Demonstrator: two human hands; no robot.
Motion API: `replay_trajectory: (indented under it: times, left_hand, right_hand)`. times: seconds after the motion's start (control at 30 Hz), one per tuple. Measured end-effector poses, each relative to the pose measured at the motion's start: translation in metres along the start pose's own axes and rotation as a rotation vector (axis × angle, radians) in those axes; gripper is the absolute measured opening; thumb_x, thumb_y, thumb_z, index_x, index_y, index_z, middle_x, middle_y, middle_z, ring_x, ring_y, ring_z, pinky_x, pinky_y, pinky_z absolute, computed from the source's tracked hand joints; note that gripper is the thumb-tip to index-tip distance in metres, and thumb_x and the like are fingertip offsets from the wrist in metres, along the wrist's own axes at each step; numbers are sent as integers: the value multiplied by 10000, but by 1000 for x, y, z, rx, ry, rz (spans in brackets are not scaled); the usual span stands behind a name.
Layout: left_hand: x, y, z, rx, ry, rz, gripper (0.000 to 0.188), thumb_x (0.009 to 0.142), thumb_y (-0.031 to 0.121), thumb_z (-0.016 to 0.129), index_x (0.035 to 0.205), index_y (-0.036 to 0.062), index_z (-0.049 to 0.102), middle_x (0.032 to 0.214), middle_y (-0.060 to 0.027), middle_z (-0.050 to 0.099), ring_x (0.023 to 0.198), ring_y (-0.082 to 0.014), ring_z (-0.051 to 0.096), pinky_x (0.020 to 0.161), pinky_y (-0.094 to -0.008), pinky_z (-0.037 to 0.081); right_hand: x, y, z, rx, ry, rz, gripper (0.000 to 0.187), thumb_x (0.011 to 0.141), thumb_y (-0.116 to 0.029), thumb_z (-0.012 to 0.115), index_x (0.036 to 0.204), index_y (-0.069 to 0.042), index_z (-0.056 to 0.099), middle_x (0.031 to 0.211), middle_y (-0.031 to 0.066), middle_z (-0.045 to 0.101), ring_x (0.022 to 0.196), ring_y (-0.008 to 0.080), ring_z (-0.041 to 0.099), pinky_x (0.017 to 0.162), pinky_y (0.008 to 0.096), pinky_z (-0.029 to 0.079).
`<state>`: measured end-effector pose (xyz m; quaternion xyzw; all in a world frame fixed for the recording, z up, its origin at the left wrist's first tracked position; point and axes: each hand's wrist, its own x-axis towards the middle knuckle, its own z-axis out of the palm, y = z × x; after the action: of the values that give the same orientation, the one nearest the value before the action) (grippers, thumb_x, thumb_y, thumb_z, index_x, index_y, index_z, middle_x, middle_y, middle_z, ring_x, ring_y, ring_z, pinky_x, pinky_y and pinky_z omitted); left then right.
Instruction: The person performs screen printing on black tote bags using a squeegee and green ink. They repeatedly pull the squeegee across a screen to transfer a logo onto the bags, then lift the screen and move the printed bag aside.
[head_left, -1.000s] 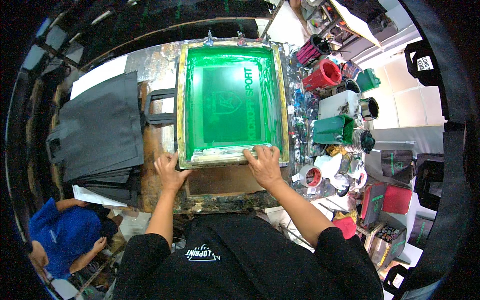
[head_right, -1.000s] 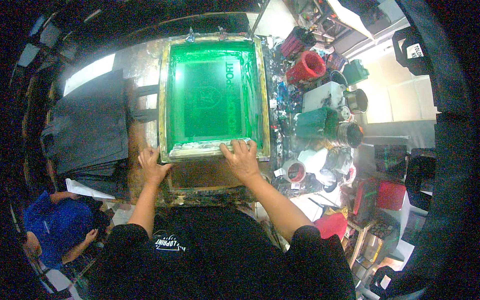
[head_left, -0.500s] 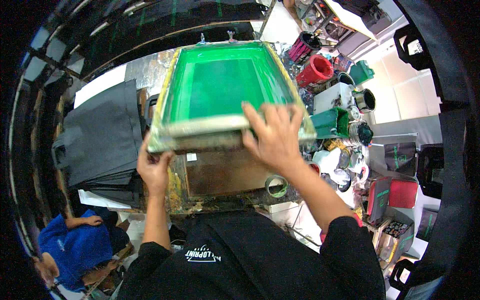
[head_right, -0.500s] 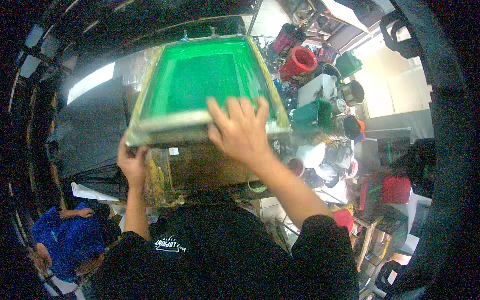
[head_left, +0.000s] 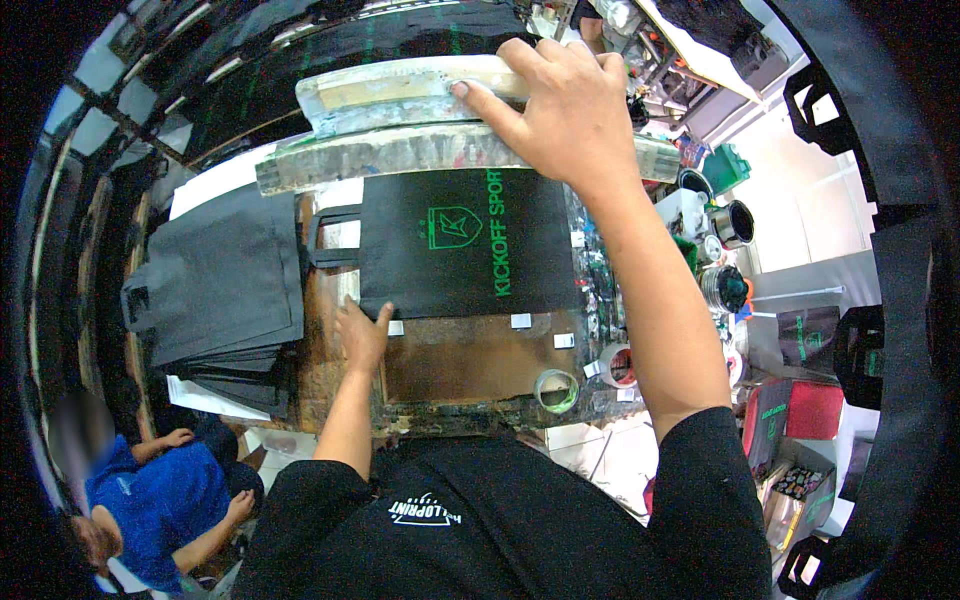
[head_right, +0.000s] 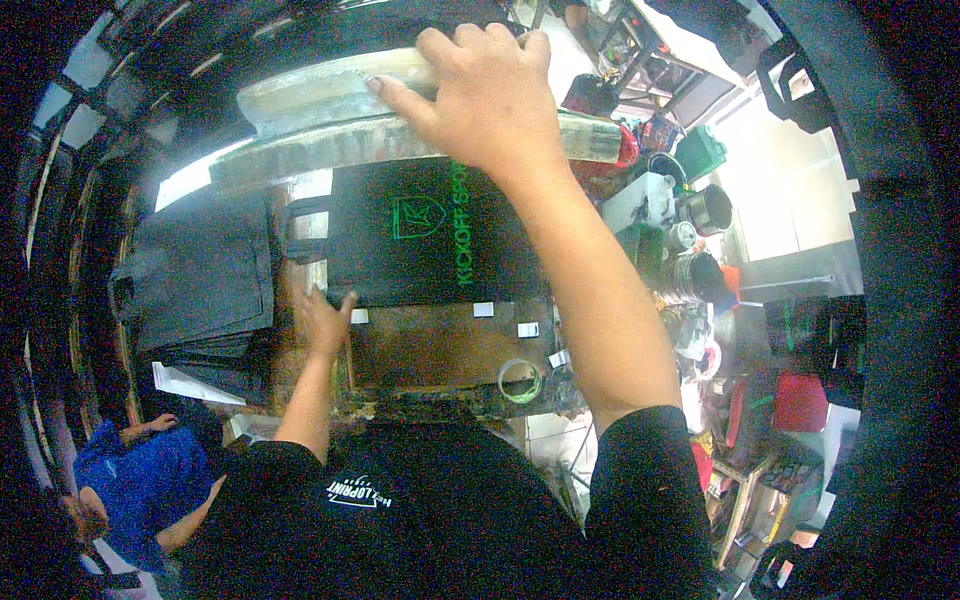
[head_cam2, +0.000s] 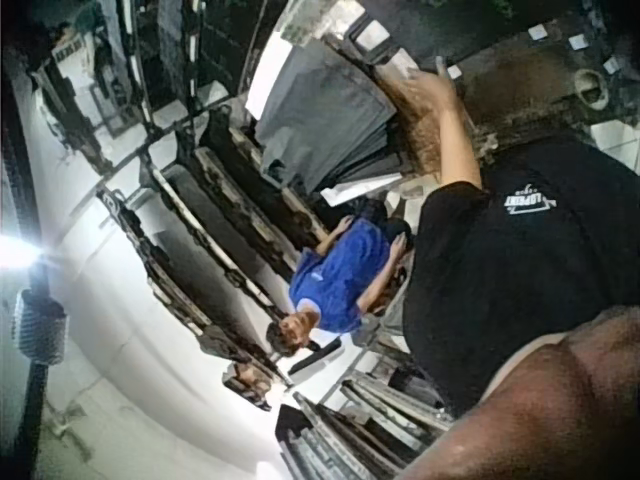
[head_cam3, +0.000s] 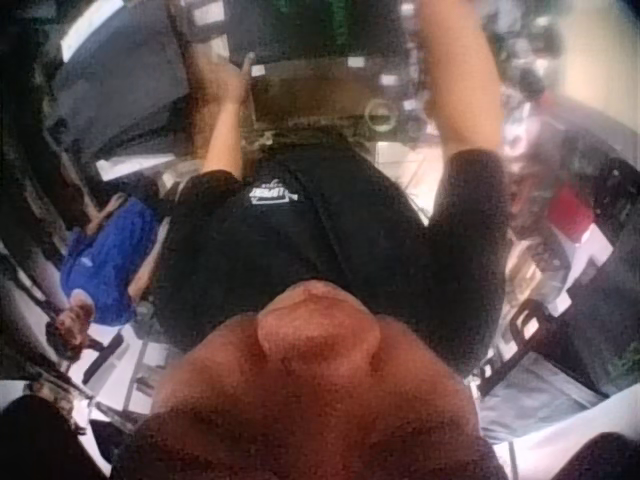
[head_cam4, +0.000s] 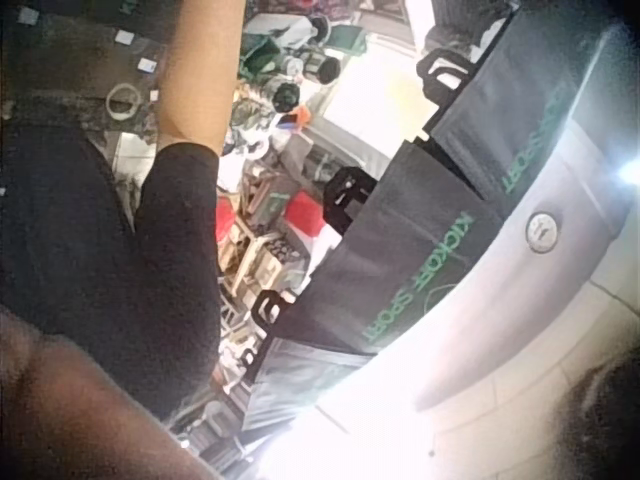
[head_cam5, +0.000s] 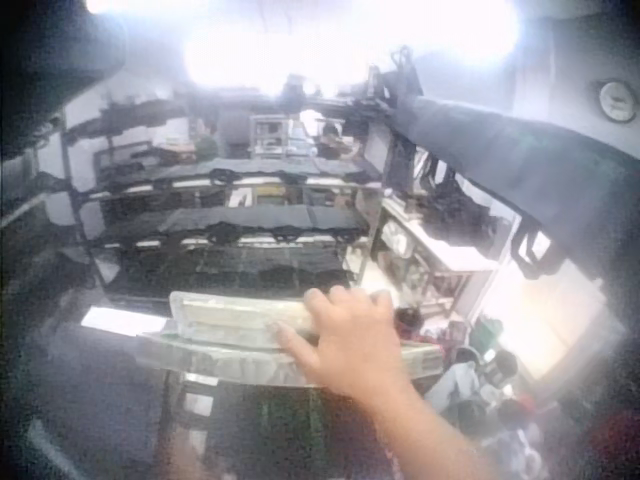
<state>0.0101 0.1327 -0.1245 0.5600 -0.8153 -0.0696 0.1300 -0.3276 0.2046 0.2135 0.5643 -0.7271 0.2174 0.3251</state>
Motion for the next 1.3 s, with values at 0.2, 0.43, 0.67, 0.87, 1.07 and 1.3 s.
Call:
replay_trajectory:
  times: [0.2, 0.43, 0.67, 0.87, 1.07, 1.3]
  left_hand:
    - [8, 5, 1, -227, -275, -209, 767, 788, 306, 905, 1348, -65, 535, 1296, -316, 544, 1242, -496, 522, 1084, -540, 436]
    - [18, 18, -17, -254, 55, 115, 463, 898, 201, 800, 1244, -54, 627, 1200, -294, 643, 1152, -477, 608, 977, -518, 501]
    - [121, 26, -137, -923, -127, -105, 387, 961, 136, 750, 1280, -59, 653, 1057, -160, 744, 906, -239, 738, 637, -349, 629]
    - [90, -88, -257, -969, 2, -344, 566, 951, 177, 780, 1435, -30, 570, 1168, -122, 716, 973, -191, 706, 657, -318, 598]
    - [35, -253, -284, -1167, 258, -597, 423, 933, 164, 787, 1334, 123, 661, 1095, -7, 722, 905, -130, 654, 677, -310, 485]
    - [-12, -478, -277, -992, 733, -997, 288, 883, 130, 830, 1082, -1, 668, 914, -75, 697, 706, -153, 637, 522, -246, 453]
  right_hand:
    - [10, 2, -1, 27, -13, 16, 578, 936, -679, 592, 976, -124, 749, 912, 137, 724, 928, 327, 689, 849, 533, 421]
    - [5, 0, -3, 10, 16, 26, 545, 938, -658, 617, 983, -128, 739, 894, 104, 709, 910, 301, 674, 858, 492, 409]
    - [14, 0, -6, 34, -51, 42, 593, 956, -678, 572, 1024, -117, 749, 943, 122, 721, 963, 317, 670, 879, 516, 426]
    - [1, -8, -14, 52, -81, 54, 554, 942, -649, 616, 974, -103, 704, 919, 121, 698, 959, 317, 657, 879, 518, 413]
    - [6, -10, -17, 42, -91, 58, 543, 945, -622, 634, 1008, -89, 715, 917, 113, 677, 955, 310, 642, 859, 505, 402]
    - [11, -14, -15, 151, -41, 69, 529, 947, -614, 639, 996, -91, 708, 899, 110, 663, 932, 303, 637, 855, 484, 395]
